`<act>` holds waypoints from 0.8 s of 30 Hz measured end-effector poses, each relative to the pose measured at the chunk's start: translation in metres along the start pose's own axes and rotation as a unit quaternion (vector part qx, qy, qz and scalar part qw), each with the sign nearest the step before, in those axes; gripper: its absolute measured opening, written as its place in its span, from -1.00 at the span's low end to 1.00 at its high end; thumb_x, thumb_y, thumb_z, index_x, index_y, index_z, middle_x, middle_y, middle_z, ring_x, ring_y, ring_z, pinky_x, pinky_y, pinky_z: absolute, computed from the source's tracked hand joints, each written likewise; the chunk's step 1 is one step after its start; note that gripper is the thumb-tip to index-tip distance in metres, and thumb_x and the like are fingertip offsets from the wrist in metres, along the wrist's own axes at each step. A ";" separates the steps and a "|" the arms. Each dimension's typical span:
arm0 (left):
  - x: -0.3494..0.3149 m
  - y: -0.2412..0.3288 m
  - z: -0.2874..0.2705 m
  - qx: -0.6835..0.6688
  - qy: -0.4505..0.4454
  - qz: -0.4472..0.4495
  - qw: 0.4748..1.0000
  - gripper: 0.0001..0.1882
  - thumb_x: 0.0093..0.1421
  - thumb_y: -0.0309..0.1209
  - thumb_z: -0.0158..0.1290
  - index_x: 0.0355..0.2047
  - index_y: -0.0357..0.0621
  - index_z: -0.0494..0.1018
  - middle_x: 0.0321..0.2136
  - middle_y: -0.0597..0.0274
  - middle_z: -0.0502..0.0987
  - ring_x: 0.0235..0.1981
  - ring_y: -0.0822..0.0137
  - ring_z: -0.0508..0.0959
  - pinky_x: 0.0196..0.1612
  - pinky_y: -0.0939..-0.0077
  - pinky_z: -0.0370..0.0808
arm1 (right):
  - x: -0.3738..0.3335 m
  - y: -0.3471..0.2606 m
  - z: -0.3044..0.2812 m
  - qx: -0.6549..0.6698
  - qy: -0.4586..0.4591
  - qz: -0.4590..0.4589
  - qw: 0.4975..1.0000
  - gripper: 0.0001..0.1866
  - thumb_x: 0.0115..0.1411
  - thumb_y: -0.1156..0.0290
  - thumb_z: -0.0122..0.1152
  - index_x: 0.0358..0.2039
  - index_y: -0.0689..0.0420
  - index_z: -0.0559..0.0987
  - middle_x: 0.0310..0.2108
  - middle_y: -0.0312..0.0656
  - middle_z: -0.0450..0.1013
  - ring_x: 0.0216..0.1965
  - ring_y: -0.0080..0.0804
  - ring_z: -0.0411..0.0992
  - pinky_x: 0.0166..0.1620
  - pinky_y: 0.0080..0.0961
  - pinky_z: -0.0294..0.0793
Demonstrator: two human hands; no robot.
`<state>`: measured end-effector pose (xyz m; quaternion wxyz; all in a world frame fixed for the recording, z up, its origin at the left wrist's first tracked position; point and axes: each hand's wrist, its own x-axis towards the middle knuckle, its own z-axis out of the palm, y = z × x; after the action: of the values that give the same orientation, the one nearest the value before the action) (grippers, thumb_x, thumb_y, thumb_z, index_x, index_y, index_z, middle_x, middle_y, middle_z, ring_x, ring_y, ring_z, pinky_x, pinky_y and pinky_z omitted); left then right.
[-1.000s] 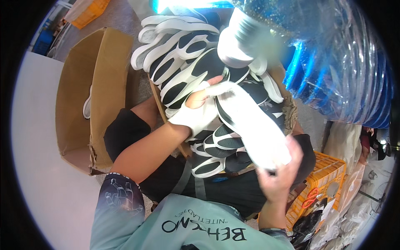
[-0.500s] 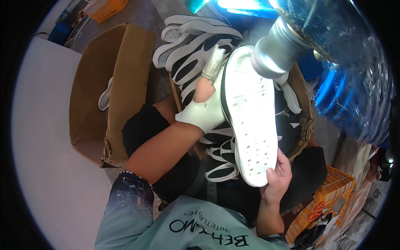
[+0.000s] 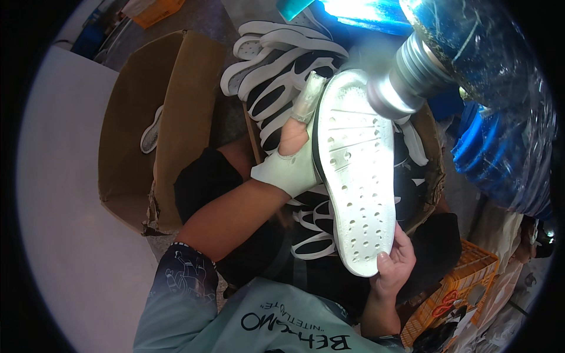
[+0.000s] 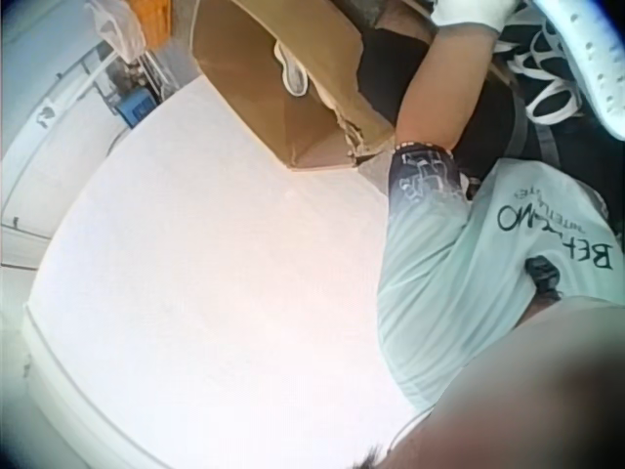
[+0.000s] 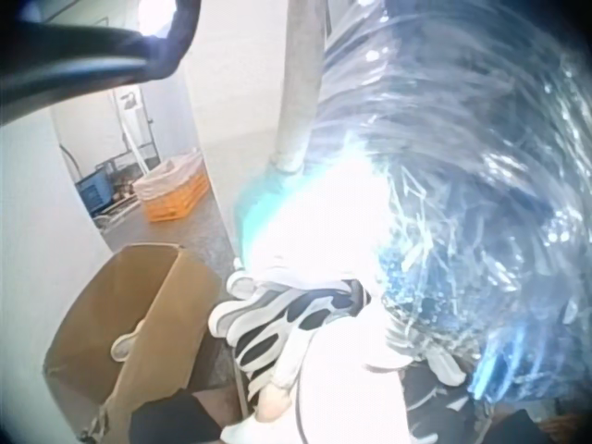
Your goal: The person sits on the floor and repeatedly picks up white shoe soles from a cardboard box. They turn each sole over to view the bottom, then place it back into the box. The person continues this cycle for multiple soles throughout the clip.
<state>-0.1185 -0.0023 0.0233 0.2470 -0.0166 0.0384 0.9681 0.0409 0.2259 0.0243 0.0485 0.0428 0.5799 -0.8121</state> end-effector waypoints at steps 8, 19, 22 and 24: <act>-0.007 0.004 -0.013 0.003 0.019 0.007 1.000 -0.04 0.24 0.33 -0.19 0.43 -0.09 0.01 0.36 -0.30 0.07 0.36 -0.31 0.13 0.32 -0.26 0.20 | 0.001 0.006 0.005 0.008 -0.033 0.005 0.999 -0.37 0.16 0.56 0.18 0.23 0.54 0.26 0.13 0.26 0.37 0.15 -0.13 0.43 0.24 -0.25 0.37; -0.012 0.005 -0.007 -0.047 0.036 0.029 0.998 -0.22 0.32 0.20 -0.14 0.27 -0.19 0.30 0.21 -0.20 0.36 0.21 -0.21 0.41 0.21 -0.24 0.37 | 0.003 0.012 0.006 0.006 -0.043 -0.002 0.999 -0.35 0.17 0.56 0.18 0.24 0.52 0.23 0.14 0.27 0.36 0.16 -0.13 0.41 0.25 -0.26 0.35; -0.012 0.007 -0.007 -0.064 0.007 0.005 0.998 -0.22 0.31 0.20 -0.13 0.27 -0.20 0.30 0.21 -0.19 0.37 0.20 -0.21 0.42 0.20 -0.24 0.38 | 0.003 0.012 0.007 0.005 -0.047 0.000 0.999 -0.35 0.18 0.56 0.19 0.24 0.52 0.23 0.14 0.27 0.36 0.17 -0.13 0.41 0.26 -0.26 0.35; -0.012 0.008 -0.008 -0.062 0.015 0.014 0.998 -0.23 0.31 0.20 -0.12 0.27 -0.19 0.31 0.21 -0.18 0.37 0.19 -0.20 0.42 0.20 -0.24 0.38 | 0.003 0.012 0.007 0.005 -0.048 0.007 0.999 -0.35 0.18 0.55 0.19 0.25 0.52 0.23 0.15 0.26 0.35 0.17 -0.13 0.41 0.26 -0.26 0.34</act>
<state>-0.1111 -0.0156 0.0168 0.2311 -0.0463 -0.0181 0.9717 0.0392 0.2151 0.0151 0.0820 0.0084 0.5725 -0.8158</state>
